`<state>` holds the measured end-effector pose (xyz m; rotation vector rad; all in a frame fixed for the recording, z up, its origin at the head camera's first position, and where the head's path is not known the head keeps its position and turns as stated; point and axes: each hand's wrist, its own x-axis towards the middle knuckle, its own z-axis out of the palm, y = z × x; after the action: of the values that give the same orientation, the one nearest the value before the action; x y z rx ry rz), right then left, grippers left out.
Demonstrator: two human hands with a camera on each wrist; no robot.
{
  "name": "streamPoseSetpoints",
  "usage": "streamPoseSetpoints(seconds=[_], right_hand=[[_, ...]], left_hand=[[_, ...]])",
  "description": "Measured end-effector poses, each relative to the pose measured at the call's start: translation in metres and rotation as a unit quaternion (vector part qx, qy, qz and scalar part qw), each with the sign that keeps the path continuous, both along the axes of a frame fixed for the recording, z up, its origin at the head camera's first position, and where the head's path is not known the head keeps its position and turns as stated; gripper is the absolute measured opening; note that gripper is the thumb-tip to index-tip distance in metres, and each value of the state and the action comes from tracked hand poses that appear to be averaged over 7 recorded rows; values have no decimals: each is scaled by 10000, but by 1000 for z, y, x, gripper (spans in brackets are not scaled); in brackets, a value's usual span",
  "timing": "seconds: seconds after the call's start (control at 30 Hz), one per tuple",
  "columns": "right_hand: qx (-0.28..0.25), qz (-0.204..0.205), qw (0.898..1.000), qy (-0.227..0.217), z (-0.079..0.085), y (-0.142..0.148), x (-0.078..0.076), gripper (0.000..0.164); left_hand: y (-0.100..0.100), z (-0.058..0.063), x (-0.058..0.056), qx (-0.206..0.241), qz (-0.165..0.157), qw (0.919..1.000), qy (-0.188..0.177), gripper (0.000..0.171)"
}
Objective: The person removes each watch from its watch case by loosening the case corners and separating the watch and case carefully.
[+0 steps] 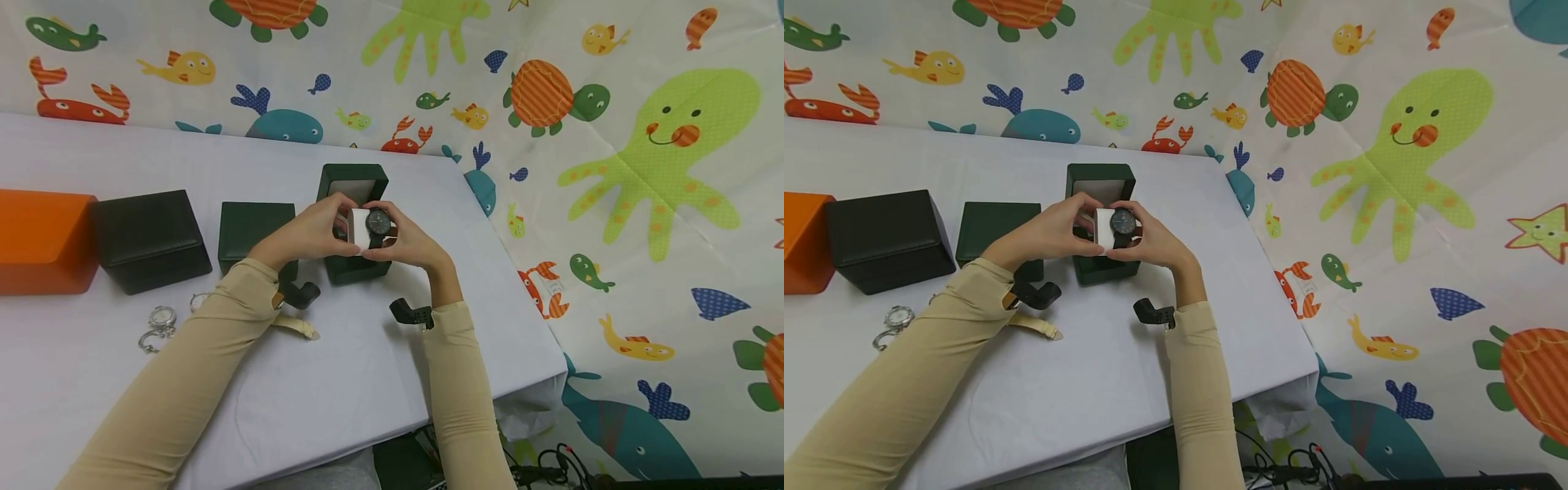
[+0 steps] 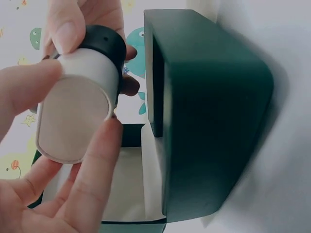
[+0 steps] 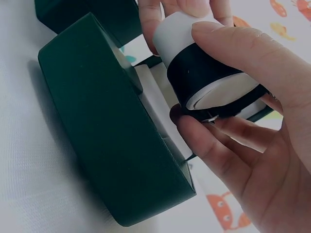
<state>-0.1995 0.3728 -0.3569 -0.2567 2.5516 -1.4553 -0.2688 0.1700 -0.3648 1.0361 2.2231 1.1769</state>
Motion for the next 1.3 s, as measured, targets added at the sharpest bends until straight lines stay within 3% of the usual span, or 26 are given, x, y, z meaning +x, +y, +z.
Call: streamPoseSetpoints(seconds=[0.4, 0.77, 1.03, 1.3], right_hand=[[-93, 127, 9999, -18, -3, 5, -2, 75], [-263, 300, 9992, -65, -3, 9, -2, 75], [-187, 282, 9994, -119, -3, 9, -3, 74], [-305, 316, 9988, -216, -7, 12, -5, 74]], left_hand=[[6, 4, 8, -214, 303, 9993, 68, 75], [4, 6, 8, -214, 251, 9991, -248, 75], [6, 4, 8, -331, 281, 9991, -39, 75], [7, 6, 10, -430, 350, 9983, -170, 76]])
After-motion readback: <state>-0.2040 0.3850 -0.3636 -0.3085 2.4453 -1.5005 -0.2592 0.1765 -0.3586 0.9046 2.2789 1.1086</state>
